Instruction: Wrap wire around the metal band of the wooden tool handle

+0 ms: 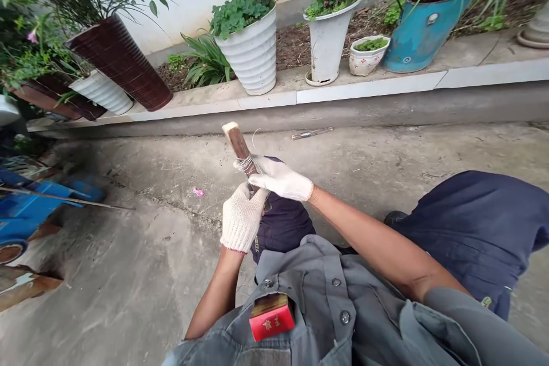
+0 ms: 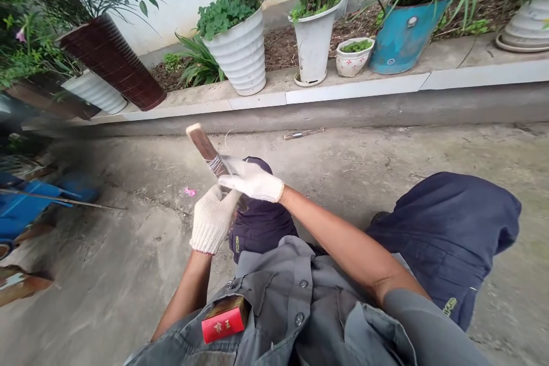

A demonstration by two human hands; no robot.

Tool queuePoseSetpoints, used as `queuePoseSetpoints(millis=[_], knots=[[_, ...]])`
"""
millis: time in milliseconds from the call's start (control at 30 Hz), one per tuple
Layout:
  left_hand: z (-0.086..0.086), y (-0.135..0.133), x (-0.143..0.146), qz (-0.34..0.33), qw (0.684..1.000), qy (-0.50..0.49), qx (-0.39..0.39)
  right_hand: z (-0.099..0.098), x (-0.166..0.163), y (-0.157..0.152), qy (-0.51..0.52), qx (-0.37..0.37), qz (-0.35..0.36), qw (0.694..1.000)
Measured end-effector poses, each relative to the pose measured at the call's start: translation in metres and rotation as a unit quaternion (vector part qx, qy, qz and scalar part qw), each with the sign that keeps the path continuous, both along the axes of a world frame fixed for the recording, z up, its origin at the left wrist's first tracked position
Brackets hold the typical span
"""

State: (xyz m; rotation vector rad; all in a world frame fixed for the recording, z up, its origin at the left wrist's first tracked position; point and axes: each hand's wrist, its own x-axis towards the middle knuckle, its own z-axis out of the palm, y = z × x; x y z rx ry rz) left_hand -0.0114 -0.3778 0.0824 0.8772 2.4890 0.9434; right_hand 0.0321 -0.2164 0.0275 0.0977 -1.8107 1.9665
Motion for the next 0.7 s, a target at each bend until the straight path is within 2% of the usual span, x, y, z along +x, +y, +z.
queuePoseSetpoints(millis=[133, 200, 267, 300, 333, 367, 433, 467, 533, 567, 633, 700], knots=[[0.000, -0.005, -0.009, 0.078, 0.996, 0.041, 0.002, -0.009, 0.000, 0.011, -0.015, -0.152, 0.003, 0.988], [0.004, -0.008, -0.016, 0.101, 0.992, 0.076, 0.004, -0.008, 0.012, 0.017, -0.068, -0.145, -0.020, 0.987], [0.012, -0.012, -0.023, 0.111, 0.988, 0.110, -0.004, 0.001, 0.033, 0.024, -0.174, -0.039, -0.094, 0.979], [0.017, -0.013, -0.026, 0.116, 0.985, 0.127, -0.015, 0.010, 0.045, 0.029, -0.244, 0.056, -0.117, 0.961], [0.023, -0.015, -0.029, 0.121, 0.981, 0.146, -0.032, 0.022, 0.059, 0.033, -0.311, 0.177, -0.127, 0.925], [0.028, -0.016, -0.031, 0.125, 0.977, 0.167, -0.053, 0.037, 0.073, 0.037, -0.365, 0.300, -0.114, 0.874], [0.038, -0.017, -0.035, 0.130, 0.962, 0.216, -0.104, 0.076, 0.099, 0.038, -0.443, 0.468, -0.140, 0.752], [0.043, -0.018, -0.036, 0.125, 0.953, 0.243, -0.131, 0.098, 0.109, 0.035, -0.430, 0.512, -0.200, 0.717], [0.049, -0.017, -0.038, 0.095, 0.932, 0.299, -0.183, 0.141, 0.122, 0.022, -0.275, 0.590, -0.316, 0.690], [0.051, -0.016, -0.038, 0.073, 0.921, 0.325, -0.204, 0.160, 0.123, 0.013, -0.189, 0.628, -0.334, 0.677], [0.054, -0.013, -0.038, 0.024, 0.899, 0.371, -0.229, 0.186, 0.115, -0.003, -0.087, 0.720, -0.294, 0.622], [0.056, -0.008, -0.038, -0.017, 0.884, 0.404, -0.235, 0.194, 0.098, -0.011, -0.081, 0.779, -0.248, 0.570]])
